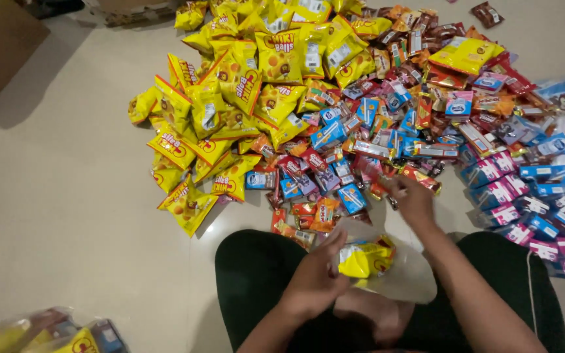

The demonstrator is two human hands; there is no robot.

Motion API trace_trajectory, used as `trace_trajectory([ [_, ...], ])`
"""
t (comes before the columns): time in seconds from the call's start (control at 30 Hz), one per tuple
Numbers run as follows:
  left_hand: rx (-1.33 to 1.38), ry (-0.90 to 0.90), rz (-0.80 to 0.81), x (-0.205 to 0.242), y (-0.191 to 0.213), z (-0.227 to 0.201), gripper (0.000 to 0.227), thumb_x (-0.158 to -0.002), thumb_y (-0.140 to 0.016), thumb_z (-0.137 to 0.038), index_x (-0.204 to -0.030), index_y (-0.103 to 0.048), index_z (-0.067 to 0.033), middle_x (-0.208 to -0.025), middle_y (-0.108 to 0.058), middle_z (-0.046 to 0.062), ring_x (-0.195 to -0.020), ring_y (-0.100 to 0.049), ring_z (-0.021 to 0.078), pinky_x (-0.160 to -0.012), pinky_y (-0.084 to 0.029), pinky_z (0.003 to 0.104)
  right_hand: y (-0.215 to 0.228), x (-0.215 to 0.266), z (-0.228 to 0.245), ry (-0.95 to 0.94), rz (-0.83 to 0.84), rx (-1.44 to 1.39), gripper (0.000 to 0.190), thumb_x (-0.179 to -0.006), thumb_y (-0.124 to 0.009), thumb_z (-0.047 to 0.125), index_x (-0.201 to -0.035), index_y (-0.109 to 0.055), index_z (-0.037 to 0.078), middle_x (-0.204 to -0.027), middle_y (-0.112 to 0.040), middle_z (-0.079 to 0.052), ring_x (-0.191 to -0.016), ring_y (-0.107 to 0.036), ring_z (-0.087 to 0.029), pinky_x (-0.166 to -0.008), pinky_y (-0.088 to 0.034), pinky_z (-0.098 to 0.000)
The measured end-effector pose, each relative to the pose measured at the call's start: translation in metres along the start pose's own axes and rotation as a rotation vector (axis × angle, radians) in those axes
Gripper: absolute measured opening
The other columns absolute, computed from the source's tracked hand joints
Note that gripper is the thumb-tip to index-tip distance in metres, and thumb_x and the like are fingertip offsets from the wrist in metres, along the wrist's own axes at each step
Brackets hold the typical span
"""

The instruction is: Sorting and bagging various packaged snacks from a large pile on the floor into plastic bags.

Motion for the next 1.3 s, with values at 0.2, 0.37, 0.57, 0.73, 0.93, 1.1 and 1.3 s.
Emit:
trace_trajectory([
  [0.2, 0.060, -0.107, 0.003, -0.011, 0.005, -0.025, 0.083, -0.081, -0.063, 0.000, -0.158, -0.037, -0.0129, -0.171, -0.027, 0.001, -0.056, -0.040, 0.0045, -0.050, -0.038, 0.026, 0.202, 0.111, 0.089, 0.476, -0.374, -0.034, 0.027, -0.107, -0.067, 0.004, -0.133, -0.072, 0.007, -0.119, -0.072, -0.016, -0.102, -0.064, -0.031, -0.086, -0.051, -0.0432],
  [0.37, -0.033, -0.146, -0.026, -0.008, 0.002, -0.022, 0.084, -0.080, -0.071, -0.008, -0.158, -0.040, -0.0142, -0.170, -0.031, 0.004, -0.070, -0.056, 0.0081, -0.064, -0.050, 0.027, 0.249, 0.202, 0.118, 0.793, -0.440, 0.486, 0.030, -0.104, -0.066, 0.009, -0.126, -0.074, 0.029, -0.108, -0.074, -0.007, -0.098, -0.068, -0.030, -0.089, -0.054, -0.0452],
  [0.57, -0.181, -0.047, 0.076, 0.023, -0.024, 0.001, 0.086, -0.081, -0.059, -0.009, -0.162, -0.031, -0.0186, -0.173, -0.021, 0.003, -0.153, -0.033, 0.0202, -0.096, -0.049, 0.028, 0.222, 0.255, 0.189, 1.005, 0.170, 0.297, 0.057, -0.095, -0.045, 0.045, -0.142, -0.058, 0.017, -0.120, -0.071, -0.007, -0.100, -0.068, -0.027, -0.081, -0.054, -0.0411],
  [0.73, -0.021, -0.156, 0.153, 0.049, -0.029, -0.031, 0.083, -0.083, -0.062, 0.006, -0.159, -0.032, -0.0063, -0.173, -0.022, 0.000, -0.109, -0.069, 0.0128, -0.070, -0.054, 0.026, 0.231, 0.265, 0.194, 1.009, 0.022, 0.346, 0.058, -0.100, -0.030, 0.049, -0.140, -0.059, 0.019, -0.136, -0.069, 0.004, -0.103, -0.066, -0.024, -0.080, -0.055, -0.0353],
  [0.93, -0.025, -0.177, 0.106, 0.041, -0.029, -0.025, 0.084, -0.082, -0.062, 0.004, -0.159, -0.030, -0.0073, -0.172, -0.024, 0.000, -0.134, -0.060, 0.0173, -0.071, -0.055, 0.027, 0.174, 0.260, 0.142, 1.057, 0.189, 0.461, 0.062, -0.086, -0.059, 0.014, -0.148, -0.048, 0.016, -0.138, -0.064, -0.009, -0.107, -0.068, -0.027, -0.073, -0.057, -0.0405],
  [1.1, -0.024, -0.189, 0.077, 0.032, -0.034, -0.017, 0.086, -0.081, -0.061, 0.005, -0.160, -0.032, -0.0107, -0.172, -0.024, -0.002, -0.101, -0.059, 0.0105, -0.065, -0.051, 0.028, 0.122, 0.254, 0.180, 1.177, 0.064, 0.455, 0.050, -0.092, -0.059, 0.010, -0.141, -0.051, 0.006, -0.138, -0.061, -0.013, -0.118, -0.063, -0.028, -0.088, -0.056, -0.0382],
  [1.3, 0.019, -0.179, 0.007, 0.026, -0.024, -0.009, 0.086, -0.080, -0.063, 0.006, -0.159, -0.035, -0.0140, -0.170, -0.031, -0.002, -0.103, -0.045, 0.0130, -0.073, -0.051, 0.027, 0.155, 0.220, 0.157, 1.069, -0.121, 0.213, 0.035, -0.097, -0.066, 0.023, -0.131, -0.065, 0.018, -0.135, -0.069, -0.004, -0.109, -0.072, -0.022, -0.088, -0.057, -0.0352],
])
Point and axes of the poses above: each hand's wrist, its own x-axis away from the middle knuckle, its own y-axis out of the back of the hand, z = x × y, the point moved 10 cm from there along -x, towards the middle knuckle
